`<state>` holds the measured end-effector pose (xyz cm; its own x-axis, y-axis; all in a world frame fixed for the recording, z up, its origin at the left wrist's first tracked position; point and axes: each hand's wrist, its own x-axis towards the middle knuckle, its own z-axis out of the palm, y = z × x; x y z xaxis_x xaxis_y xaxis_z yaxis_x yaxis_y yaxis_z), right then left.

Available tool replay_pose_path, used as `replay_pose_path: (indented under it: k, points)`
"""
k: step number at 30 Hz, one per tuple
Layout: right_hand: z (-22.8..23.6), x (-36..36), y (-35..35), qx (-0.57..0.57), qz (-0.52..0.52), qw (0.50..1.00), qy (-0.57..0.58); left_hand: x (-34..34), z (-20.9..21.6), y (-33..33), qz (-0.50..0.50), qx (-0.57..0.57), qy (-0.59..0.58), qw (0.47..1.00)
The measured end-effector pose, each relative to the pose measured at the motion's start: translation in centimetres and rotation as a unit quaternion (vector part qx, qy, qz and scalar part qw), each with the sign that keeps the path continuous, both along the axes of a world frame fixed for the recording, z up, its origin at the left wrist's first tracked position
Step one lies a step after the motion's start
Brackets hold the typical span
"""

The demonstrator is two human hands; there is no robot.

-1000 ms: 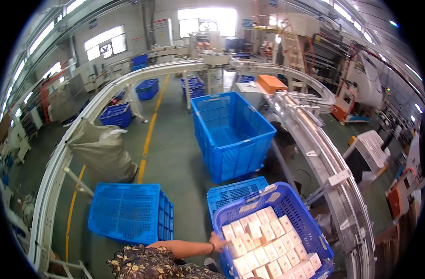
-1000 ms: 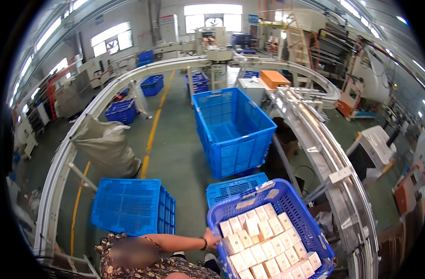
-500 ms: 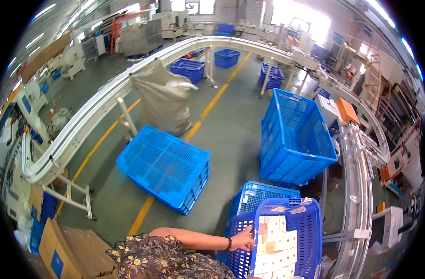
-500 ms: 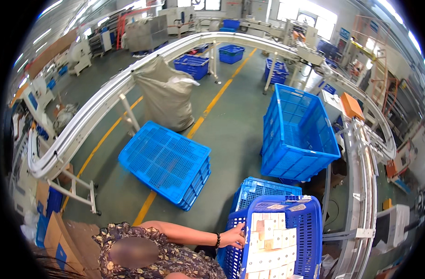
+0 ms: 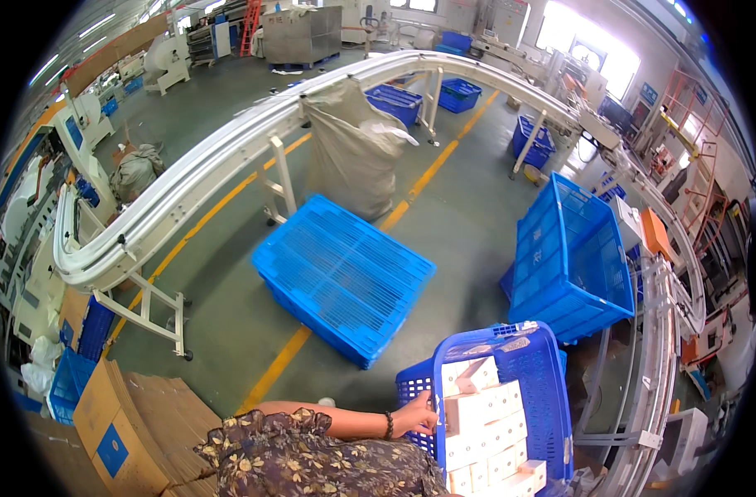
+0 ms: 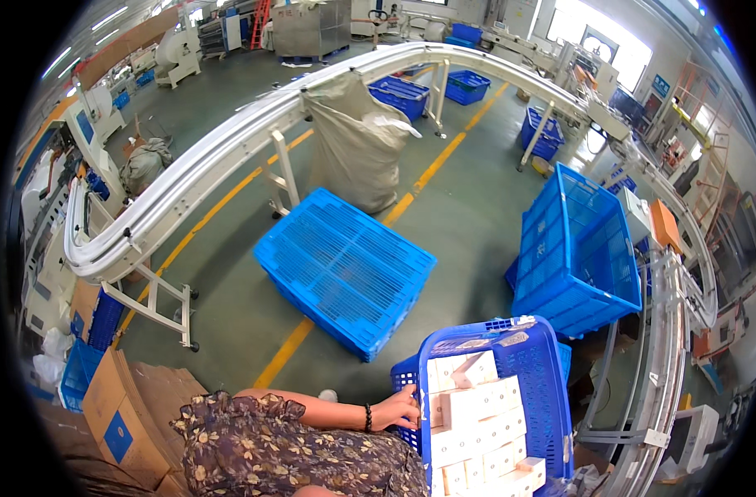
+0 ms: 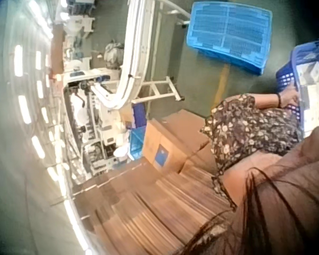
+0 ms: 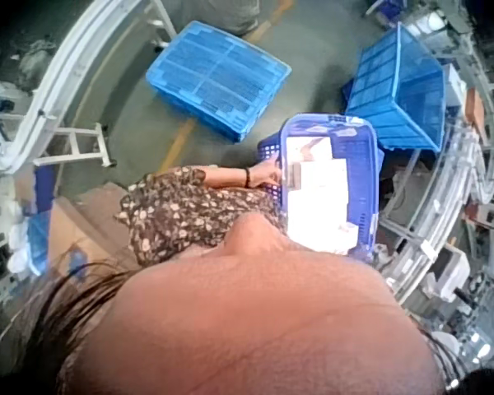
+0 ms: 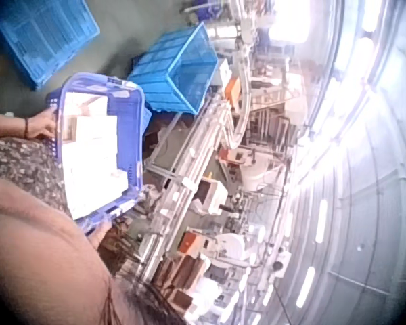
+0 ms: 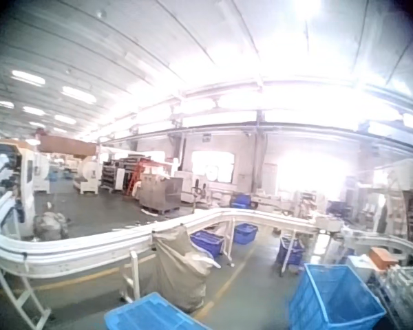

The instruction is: The person sorts packaged items from a conveyor belt into blue plastic bins, then picks up full bins and moves them to another section of the factory floor.

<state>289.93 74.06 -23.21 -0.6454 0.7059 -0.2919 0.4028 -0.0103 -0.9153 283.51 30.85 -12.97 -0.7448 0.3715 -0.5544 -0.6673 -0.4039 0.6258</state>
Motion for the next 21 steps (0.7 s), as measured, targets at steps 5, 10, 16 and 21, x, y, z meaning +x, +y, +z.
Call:
replay_pose_path:
  k: [5,10,16,21]
  points:
    - [1.8,3.4,-3.9,0.000,0.026,1.000,0.018,5.6,-0.1,-11.8,0.094,0.040,0.007,0.995]
    - [2.9,0.8,-8.5,-0.016,0.127,0.990,0.062,9.3,0.2,-23.4,0.234,0.029,0.028,0.971]
    - [2.4,-15.1,-27.2,-0.016,0.298,0.955,0.007,10.7,-4.7,-38.5,0.403,0.012,0.020,0.915]
    - [-3.4,-21.4,-39.8,0.068,0.361,0.928,-0.070,11.6,-5.5,-47.9,0.488,-0.096,-0.006,0.867]
